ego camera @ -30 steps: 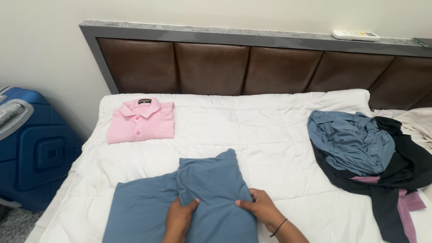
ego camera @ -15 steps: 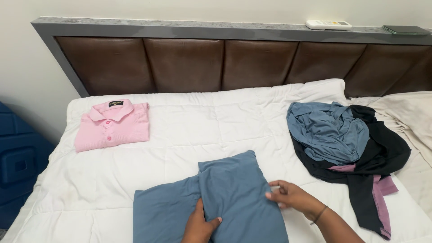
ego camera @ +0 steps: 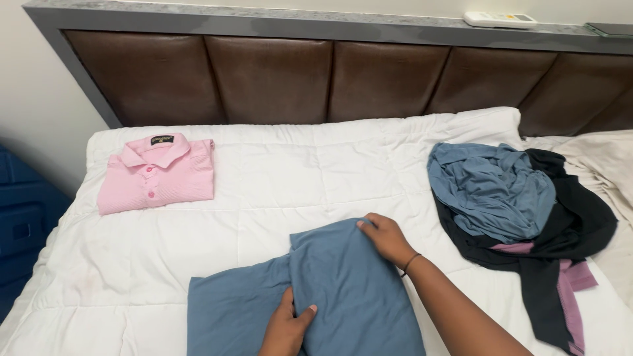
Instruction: The person folds a pair of blue shorts on a bed. They smooth the fabric, fold the legs together, and then fold the garment in half to create a neat stack.
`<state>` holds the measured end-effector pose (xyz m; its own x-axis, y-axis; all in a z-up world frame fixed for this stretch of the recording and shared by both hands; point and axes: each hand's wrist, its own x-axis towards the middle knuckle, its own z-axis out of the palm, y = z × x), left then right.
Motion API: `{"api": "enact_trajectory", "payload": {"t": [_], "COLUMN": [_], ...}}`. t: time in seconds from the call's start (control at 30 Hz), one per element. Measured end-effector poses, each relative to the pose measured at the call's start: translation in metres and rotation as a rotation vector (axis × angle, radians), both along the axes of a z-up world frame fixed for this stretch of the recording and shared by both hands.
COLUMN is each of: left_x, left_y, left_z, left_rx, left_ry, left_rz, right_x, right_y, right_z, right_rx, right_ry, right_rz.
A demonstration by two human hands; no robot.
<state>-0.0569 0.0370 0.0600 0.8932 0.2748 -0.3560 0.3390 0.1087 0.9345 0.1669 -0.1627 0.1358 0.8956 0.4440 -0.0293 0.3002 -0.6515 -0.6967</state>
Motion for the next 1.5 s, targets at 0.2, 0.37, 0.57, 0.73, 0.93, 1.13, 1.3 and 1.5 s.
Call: {"api": "enact_trajectory", "payload": {"t": [0.2,0.37,0.57,0.73,0.93,1.13,1.3,1.5], "left_x": [-0.007,-0.011,-0.016,-0.025,-0.030,-0.030,-0.035,-0.023], "left_y": [0.003,-0.002,-0.012,-0.002,0.007,0.003,0.007,0.008], "left_z": [0.012,0.112,0.080,0.085,0.108,0.085,0.071,0.057], "left_rx": [-0.021,0.408,1.119,1.083,1.014,1.041,1.091,1.149], "left_ry": [-0.028,0.290,-0.027,0.047,0.070,-0.065,-0.097,-0.050], "left_rz": [-0.021,-0.120,-0.041,-0.537,-0.608,-0.641,-0.605,-0.649], "right_x": [0.005,-0.031,-0.106,-0.106,-0.090,-0.171,-0.169,-0.158], "right_y": [0.009,0.024,0.024,0.019,-0.021,0.012,0.004,-0.019], "right_z": [-0.002,0.040,0.021,0.006,-0.004,0.013,0.009,0.004], "right_rx": [0.344,-0.343,-0.145,-0.378,-0.349,-0.231,-0.386,-0.488], "right_ry": [0.393,0.032,-0.516,-0.513,-0.431,-0.466,-0.391,-0.281], "right_rz": [-0.107,-0.116,0.047,0.148,0.002,0.226,0.264,0.106]}}
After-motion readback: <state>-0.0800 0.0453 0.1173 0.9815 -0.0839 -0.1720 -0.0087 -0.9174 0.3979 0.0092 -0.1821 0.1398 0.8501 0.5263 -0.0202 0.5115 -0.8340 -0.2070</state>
